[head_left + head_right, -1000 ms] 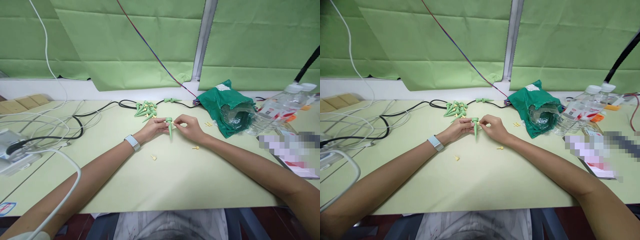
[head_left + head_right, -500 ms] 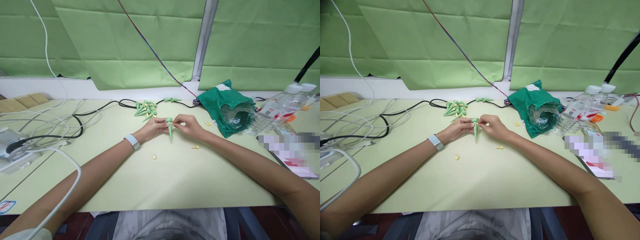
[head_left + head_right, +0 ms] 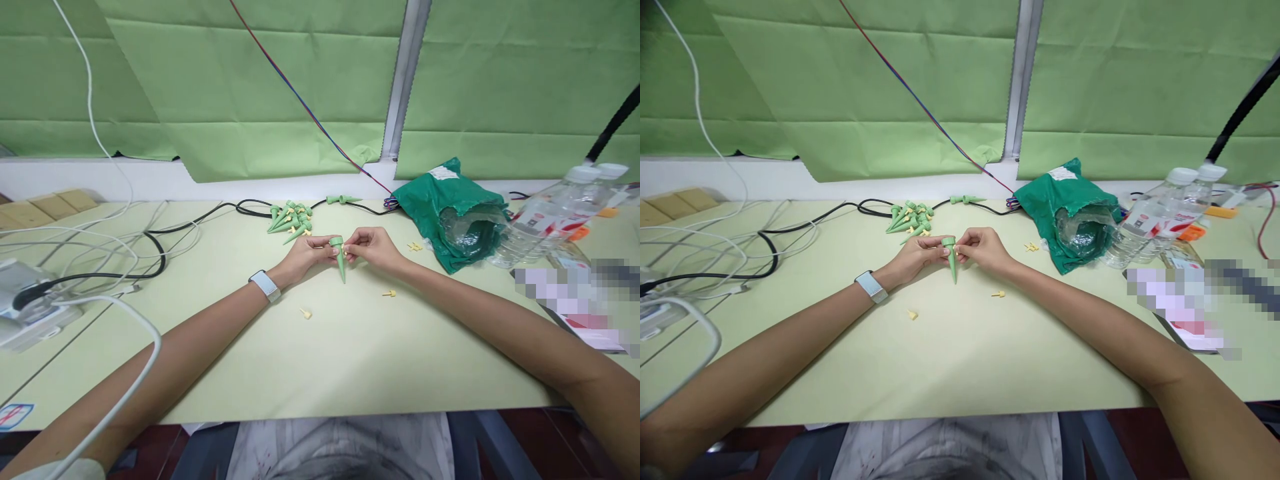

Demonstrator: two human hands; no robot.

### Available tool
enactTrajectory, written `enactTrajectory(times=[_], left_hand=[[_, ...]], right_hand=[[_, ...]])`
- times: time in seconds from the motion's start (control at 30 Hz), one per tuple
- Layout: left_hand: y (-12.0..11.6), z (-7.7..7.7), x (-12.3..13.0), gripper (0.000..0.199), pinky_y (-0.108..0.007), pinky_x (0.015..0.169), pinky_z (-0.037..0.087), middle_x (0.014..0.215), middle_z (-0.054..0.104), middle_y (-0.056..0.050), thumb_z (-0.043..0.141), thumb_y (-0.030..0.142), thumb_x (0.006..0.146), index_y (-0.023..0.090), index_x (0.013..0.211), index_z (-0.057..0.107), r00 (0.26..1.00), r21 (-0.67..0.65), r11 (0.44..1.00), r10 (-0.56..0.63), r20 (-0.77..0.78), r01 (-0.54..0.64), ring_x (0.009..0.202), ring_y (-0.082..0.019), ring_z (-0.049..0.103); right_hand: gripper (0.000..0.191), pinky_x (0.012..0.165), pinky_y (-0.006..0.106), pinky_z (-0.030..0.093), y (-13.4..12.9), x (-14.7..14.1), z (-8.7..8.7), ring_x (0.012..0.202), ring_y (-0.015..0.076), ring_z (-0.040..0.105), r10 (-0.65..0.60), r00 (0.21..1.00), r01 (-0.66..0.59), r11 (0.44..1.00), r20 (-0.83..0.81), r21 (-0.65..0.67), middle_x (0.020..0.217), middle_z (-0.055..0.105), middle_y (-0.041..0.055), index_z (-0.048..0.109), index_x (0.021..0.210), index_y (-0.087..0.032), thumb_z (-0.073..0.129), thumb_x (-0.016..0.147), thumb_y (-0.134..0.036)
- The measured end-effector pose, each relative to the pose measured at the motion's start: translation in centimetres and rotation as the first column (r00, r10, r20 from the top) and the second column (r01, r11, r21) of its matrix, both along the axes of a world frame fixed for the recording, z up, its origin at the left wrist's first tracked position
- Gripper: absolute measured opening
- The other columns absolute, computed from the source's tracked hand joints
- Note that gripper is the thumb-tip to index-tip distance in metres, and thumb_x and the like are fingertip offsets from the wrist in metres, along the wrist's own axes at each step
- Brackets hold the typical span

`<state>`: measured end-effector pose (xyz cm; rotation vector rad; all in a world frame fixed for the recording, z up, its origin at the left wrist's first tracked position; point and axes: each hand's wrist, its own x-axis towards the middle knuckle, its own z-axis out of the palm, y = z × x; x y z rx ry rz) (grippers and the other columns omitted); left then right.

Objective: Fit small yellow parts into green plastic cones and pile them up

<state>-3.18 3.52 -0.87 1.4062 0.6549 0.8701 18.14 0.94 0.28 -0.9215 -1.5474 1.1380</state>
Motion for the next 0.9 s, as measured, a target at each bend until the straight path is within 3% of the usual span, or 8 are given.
enactTrajectory(times=[0.17, 0.43, 0.6, 0.67, 0.77, 0.9], left_hand=[[0.2, 0.0, -0.2, 0.039, -0.041, 0.092, 0.06, 0.099, 0.078, -0.012, 0.091, 0.031, 0.072, 0.012, 0.104, 0.082, 1.0, -0.051, 0.999, 0.001, -0.004, -0.001, 0.09, -0.022, 0.073], [-0.1, 0.0, 0.2, 0.045, -0.043, 0.092, 0.059, 0.095, 0.078, -0.012, 0.093, 0.034, 0.068, 0.012, 0.106, 0.082, 0.999, 0.003, 0.999, 0.05, -0.02, -0.05, 0.088, -0.022, 0.072], [-0.3, 0.3, 0.2, 0.046, -0.039, 0.091, 0.056, 0.097, 0.075, -0.009, 0.092, 0.033, 0.07, 0.014, 0.11, 0.08, 0.999, -0.036, 0.998, 0.047, 0.005, -0.047, 0.09, -0.02, 0.069], [-0.2, 0.3, 0.2, 0.04, -0.035, 0.088, 0.055, 0.097, 0.074, -0.007, 0.091, 0.031, 0.07, 0.015, 0.105, 0.079, 0.998, -0.072, 0.996, 0.055, 0.043, -0.052, 0.09, -0.018, 0.067], [0.0, 0.3, 0.1, 0.026, -0.031, 0.086, 0.053, 0.087, 0.069, -0.004, 0.09, 0.03, 0.072, 0.013, 0.085, 0.074, 0.99, -0.104, 0.991, 0.092, 0.103, -0.081, 0.085, -0.015, 0.064], [0.2, 0.3, 0.1, 0.026, -0.033, 0.085, 0.054, 0.083, 0.067, -0.003, 0.087, 0.029, 0.074, 0.014, 0.082, 0.067, 0.984, -0.153, 0.982, 0.132, 0.123, -0.112, 0.081, -0.014, 0.065]], right_hand=[[0.034, 0.065, 0.03, 0.063, -0.2, 0.1, -0.3, 0.065, 0.0187, 0.074, -0.02, 0.998, 0.015, 0.996, 0.057, 0.086, 0.071, 0.075, 0.0046, 0.073, 0.077, -0.016, 0.09, 0.07, -0.044], [0.043, 0.065, 0.033, 0.065, -0.3, -0.1, -0.3, 0.063, 0.0189, 0.073, -0.015, 1.0, 0.015, 0.999, -0.012, -0.032, 0.067, 0.074, 0.0051, 0.069, 0.072, -0.015, 0.096, 0.062, -0.048], [0.046, 0.065, 0.033, 0.065, -0.1, 0.5, 0.3, 0.067, 0.0192, 0.074, 0.093, 0.995, -0.092, 0.995, 0.036, -0.04, 0.072, 0.075, 0.0049, 0.067, 0.08, -0.016, 0.09, 0.069, -0.054], [0.044, 0.06, 0.033, 0.064, 0.1, 1.4, 1.3, 0.067, 0.0199, 0.074, 0.122, 0.984, -0.114, 0.991, 0.127, -0.073, 0.079, 0.076, 0.0068, 0.067, 0.09, -0.018, 0.086, 0.076, -0.055], [0.038, 0.047, 0.029, 0.057, 0.2, 3.7, 3.7, 0.056, 0.0186, 0.07, 0.053, 0.928, -0.031, 0.997, 0.369, -0.065, 0.076, 0.076, 0.0071, 0.064, 0.096, -0.019, 0.083, 0.082, -0.05], [0.028, 0.044, 0.026, 0.047, -1.4, 6.6, 6.6, 0.047, 0.0158, 0.064, 0.12, 0.702, -0.084, 0.993, 0.702, -0.086, 0.065, 0.073, 0.0059, 0.067, 0.08, -0.019, 0.079, 0.084, -0.044]])
